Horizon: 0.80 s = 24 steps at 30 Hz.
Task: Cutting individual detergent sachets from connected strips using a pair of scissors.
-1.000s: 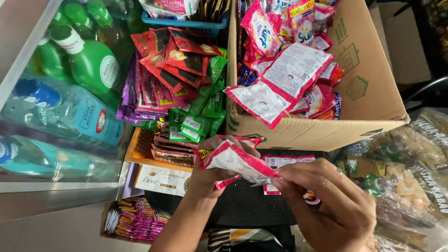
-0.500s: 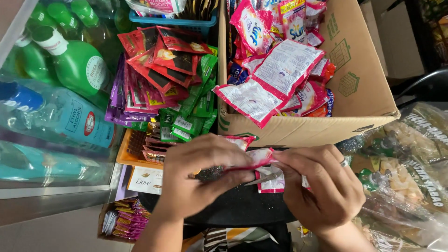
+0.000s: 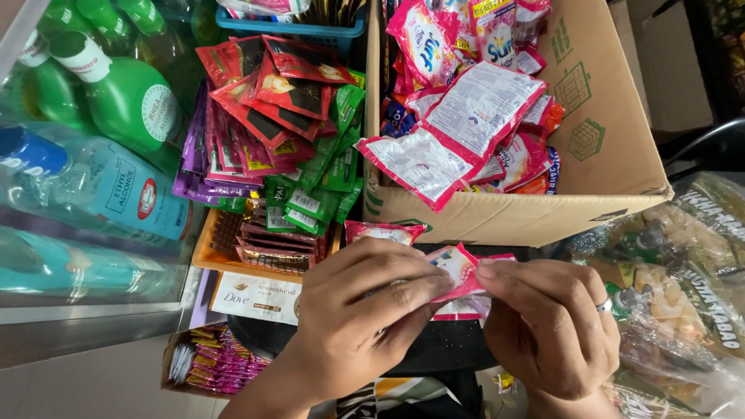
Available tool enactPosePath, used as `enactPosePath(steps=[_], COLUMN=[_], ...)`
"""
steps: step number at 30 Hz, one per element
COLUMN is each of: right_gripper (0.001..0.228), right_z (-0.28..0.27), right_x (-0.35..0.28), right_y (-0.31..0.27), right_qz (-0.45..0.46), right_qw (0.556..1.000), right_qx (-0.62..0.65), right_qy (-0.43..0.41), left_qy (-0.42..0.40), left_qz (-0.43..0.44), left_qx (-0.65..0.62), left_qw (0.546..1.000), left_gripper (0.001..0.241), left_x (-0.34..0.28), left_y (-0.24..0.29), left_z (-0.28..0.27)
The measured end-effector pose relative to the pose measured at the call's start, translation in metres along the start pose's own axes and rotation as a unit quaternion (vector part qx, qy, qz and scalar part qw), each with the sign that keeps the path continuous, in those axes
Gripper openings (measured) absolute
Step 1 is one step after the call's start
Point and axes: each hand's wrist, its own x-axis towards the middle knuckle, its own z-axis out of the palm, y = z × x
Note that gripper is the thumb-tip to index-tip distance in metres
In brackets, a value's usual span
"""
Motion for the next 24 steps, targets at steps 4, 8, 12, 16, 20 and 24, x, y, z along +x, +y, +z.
enactPosePath(steps=[4, 8, 12, 16, 20, 24], right_gripper=[0.028, 0.024, 0.029, 0.032, 0.040, 0.038], right_z=[0.000, 0.000, -0.008, -0.006, 0.011, 0.044], right_x=[-0.003, 0.007, 0.030, 0.033, 0.055, 0.053], right_y=[0.005, 0.010, 0.011, 0.027, 0.025, 0.038], right_qz=[0.000, 0.011, 0.043, 0.053, -0.017, -0.073], right_qw=[1.000, 0.999, 0.991, 0.989, 0.989, 0.985], right_qx=[-0.012, 0.018, 0.082, 0.058, 0.023, 0.018], right_qy=[-0.002, -0.025, -0.095, -0.127, -0.147, -0.157], left_qy=[0.000, 0.001, -0.007, -0.056, -0.099, -0.120], left_qz=[0.022, 0.015, -0.049, -0.115, -0.172, -0.123], left_qx=[-0.004, 0.023, 0.060, 0.018, 0.046, 0.177], left_qw=[1.000, 1.000, 0.997, 0.992, 0.979, 0.969], left_gripper=[0.033, 0.030, 0.026, 0.019, 0.019, 0.025], left_x=[0.004, 0.003, -0.010, -0.025, -0.049, -0.065], left_y=[-0.001, -0.004, -0.008, -0.015, -0.042, -0.071], left_z=[0.000, 0.002, 0.007, 0.017, 0.032, 0.042])
